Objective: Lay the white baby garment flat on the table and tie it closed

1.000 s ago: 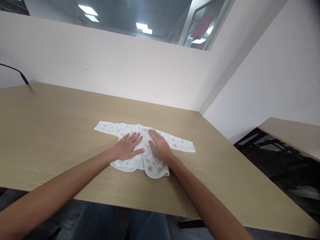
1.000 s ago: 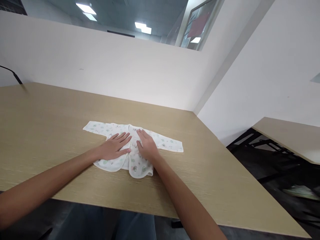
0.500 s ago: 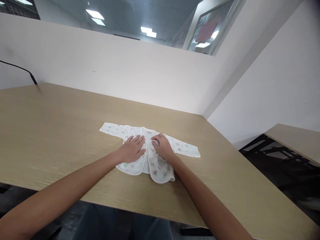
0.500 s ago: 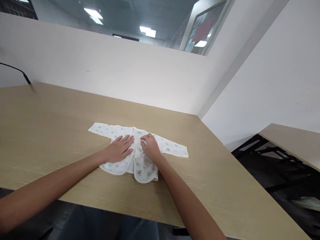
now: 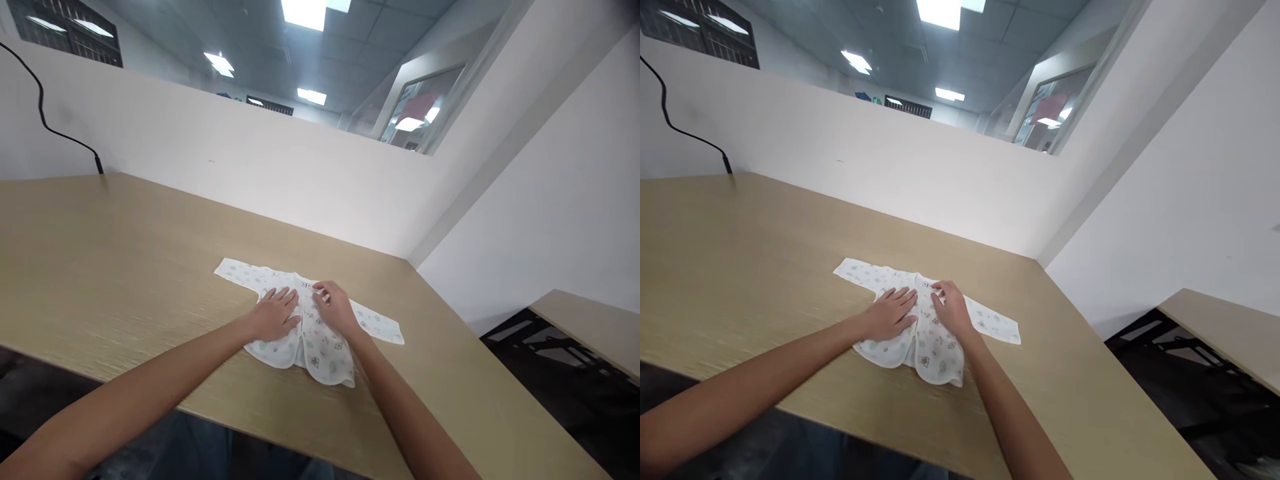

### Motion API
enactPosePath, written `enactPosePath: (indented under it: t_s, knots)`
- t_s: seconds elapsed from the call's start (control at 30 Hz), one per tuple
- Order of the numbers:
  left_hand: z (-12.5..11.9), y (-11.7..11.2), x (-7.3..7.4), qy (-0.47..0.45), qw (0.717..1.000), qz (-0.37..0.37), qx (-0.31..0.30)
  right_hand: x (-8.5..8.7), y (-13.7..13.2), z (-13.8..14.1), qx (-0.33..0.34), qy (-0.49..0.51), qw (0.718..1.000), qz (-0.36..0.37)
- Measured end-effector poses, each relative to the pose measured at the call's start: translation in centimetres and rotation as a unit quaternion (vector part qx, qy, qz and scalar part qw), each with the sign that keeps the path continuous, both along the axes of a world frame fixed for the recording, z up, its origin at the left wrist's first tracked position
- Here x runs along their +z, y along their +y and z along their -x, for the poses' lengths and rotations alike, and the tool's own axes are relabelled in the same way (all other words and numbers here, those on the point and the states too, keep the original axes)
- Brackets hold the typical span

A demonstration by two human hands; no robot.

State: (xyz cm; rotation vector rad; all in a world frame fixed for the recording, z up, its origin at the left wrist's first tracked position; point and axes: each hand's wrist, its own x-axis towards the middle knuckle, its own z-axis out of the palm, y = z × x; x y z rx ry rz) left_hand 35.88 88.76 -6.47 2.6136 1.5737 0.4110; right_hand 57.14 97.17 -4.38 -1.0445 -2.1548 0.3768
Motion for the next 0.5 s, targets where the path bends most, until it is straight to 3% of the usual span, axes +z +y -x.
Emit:
enactPosePath:
  t_s: [0.1,0.17,0.3,0.37,0.5]
  knots:
    - [0.0,0.0,-0.1,-0.004,1.000,-0.002,-0.003,1.8,-1.7,-1.8,0.031,0.006,0.999,0.015]
    - [0.0,0.0,0.0,-0.003,1.000,0.000,-0.001,3.2,-3.6,-3.1,0.081,-0.040,0.994,0.067]
    - [0.0,-0.1,0.2,0.001,1.000,0.014,0.006,5.1,-7.8,-4.3,0.181,-0.184,0.941,0.217]
    - [0.0,-0.1,0.2,0.006,1.000,0.017,0.007,5.2,-9.3,-4.2,0.193,-0.229,0.927,0.224]
    - [0.2,0.1,0.0,0.015,1.000,0.018,0.005,4.8,-10.7,-3.2,0.197,-0.267,0.928,0.170]
